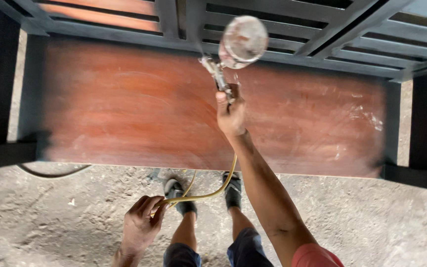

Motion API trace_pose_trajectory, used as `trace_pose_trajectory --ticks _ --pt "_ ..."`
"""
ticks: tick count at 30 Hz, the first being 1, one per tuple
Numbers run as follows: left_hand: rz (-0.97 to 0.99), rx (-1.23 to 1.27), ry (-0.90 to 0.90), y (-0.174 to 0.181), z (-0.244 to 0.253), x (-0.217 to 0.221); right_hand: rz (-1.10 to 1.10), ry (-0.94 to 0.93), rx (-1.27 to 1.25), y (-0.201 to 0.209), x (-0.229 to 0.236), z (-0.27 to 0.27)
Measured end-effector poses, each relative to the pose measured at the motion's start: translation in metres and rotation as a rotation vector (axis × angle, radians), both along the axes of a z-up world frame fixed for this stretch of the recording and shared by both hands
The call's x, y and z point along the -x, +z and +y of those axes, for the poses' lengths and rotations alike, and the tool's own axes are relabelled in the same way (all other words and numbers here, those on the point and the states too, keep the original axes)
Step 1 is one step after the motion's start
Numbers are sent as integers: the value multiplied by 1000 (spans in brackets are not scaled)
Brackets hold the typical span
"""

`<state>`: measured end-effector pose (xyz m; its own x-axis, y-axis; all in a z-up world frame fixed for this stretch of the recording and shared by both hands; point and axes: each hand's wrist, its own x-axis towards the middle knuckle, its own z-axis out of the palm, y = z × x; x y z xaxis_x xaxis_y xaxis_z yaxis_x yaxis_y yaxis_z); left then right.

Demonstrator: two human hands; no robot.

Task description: The person sprays a clear varnish onto the wooden slats and black frame of a bench using a spray gun, covering various sections of the seat and backrest.

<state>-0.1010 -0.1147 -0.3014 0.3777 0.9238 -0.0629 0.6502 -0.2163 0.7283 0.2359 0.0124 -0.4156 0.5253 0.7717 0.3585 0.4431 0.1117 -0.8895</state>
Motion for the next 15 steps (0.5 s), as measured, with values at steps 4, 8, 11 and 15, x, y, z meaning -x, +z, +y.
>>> trace_pose_trajectory --ticks 4,8,11,15 --pt "-20 -26 41 -5 -24 -39 -197 -88 14 17 -17 6" --pt "-10 -69 66 -20 -33 -67 -118 -62 -45 -1 -58 -16" --pt "-53 -132 98 -30 -40 -79 -59 -115 -86 -22 -84 -29" --pt "-27 -87 78 -38 -40 -87 6 -253 -112 -47 -118 -53"
